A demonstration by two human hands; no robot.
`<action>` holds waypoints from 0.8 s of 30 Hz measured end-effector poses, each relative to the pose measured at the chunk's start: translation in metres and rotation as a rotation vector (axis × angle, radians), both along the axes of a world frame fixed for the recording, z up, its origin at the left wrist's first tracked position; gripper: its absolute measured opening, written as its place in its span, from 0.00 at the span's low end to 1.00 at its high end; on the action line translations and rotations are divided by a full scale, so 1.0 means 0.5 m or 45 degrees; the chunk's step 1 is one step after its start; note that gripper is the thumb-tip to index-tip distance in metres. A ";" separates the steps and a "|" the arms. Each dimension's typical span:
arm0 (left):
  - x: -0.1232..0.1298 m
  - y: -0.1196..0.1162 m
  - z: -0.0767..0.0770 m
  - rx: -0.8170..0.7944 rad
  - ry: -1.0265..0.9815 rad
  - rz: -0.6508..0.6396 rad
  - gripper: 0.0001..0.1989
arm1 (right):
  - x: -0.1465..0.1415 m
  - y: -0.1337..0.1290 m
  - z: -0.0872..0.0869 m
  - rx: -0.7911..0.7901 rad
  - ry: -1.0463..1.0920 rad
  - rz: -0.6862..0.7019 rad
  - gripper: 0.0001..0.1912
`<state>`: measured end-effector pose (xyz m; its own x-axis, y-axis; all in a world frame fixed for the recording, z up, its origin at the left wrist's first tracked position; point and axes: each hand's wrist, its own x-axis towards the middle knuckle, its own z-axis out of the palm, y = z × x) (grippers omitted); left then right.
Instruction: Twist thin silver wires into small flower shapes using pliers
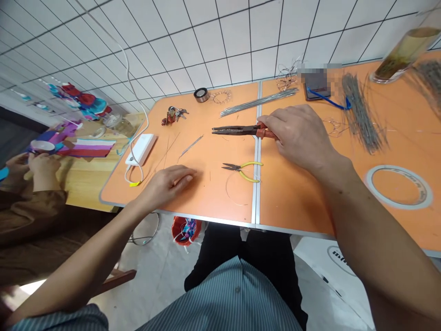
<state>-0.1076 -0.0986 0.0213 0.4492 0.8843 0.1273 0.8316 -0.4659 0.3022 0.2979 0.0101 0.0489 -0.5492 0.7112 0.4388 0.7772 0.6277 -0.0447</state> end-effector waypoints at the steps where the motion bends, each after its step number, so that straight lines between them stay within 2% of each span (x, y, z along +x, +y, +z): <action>1: 0.010 0.015 0.001 0.044 -0.019 -0.004 0.18 | -0.001 0.000 -0.002 -0.003 0.003 -0.002 0.23; 4: 0.070 0.116 -0.011 0.192 -0.042 -0.147 0.21 | -0.001 0.004 -0.011 -0.022 -0.008 -0.013 0.22; 6: 0.114 0.200 -0.028 0.209 -0.029 -0.217 0.24 | 0.002 0.007 -0.019 -0.015 -0.037 -0.011 0.22; 8: 0.139 0.263 -0.046 0.173 -0.012 -0.256 0.25 | 0.005 0.012 -0.025 0.031 -0.061 0.000 0.23; 9: 0.142 0.280 -0.053 0.113 -0.002 -0.299 0.26 | 0.007 0.015 -0.028 0.064 -0.066 0.005 0.23; 11: 0.129 0.279 -0.063 0.034 0.019 -0.406 0.28 | 0.010 0.020 -0.033 0.125 -0.072 0.008 0.23; 14: 0.086 0.203 -0.065 0.005 0.023 -0.411 0.31 | 0.011 0.026 -0.039 0.181 -0.078 0.004 0.26; 17: 0.040 0.085 -0.055 0.013 0.026 -0.426 0.28 | 0.008 0.027 -0.040 0.197 -0.080 0.014 0.26; 20: -0.019 -0.039 -0.031 0.046 0.012 -0.451 0.24 | 0.003 0.025 -0.039 0.180 -0.103 0.010 0.25; 24: -0.115 -0.174 0.028 0.008 0.115 -0.192 0.17 | -0.004 0.024 -0.036 0.167 -0.131 -0.015 0.25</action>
<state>-0.1652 -0.1854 0.0352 0.5864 0.8055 0.0858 0.7759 -0.5889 0.2263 0.2960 0.0220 0.0311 -0.5879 0.6583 0.4700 0.7808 0.6136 0.1172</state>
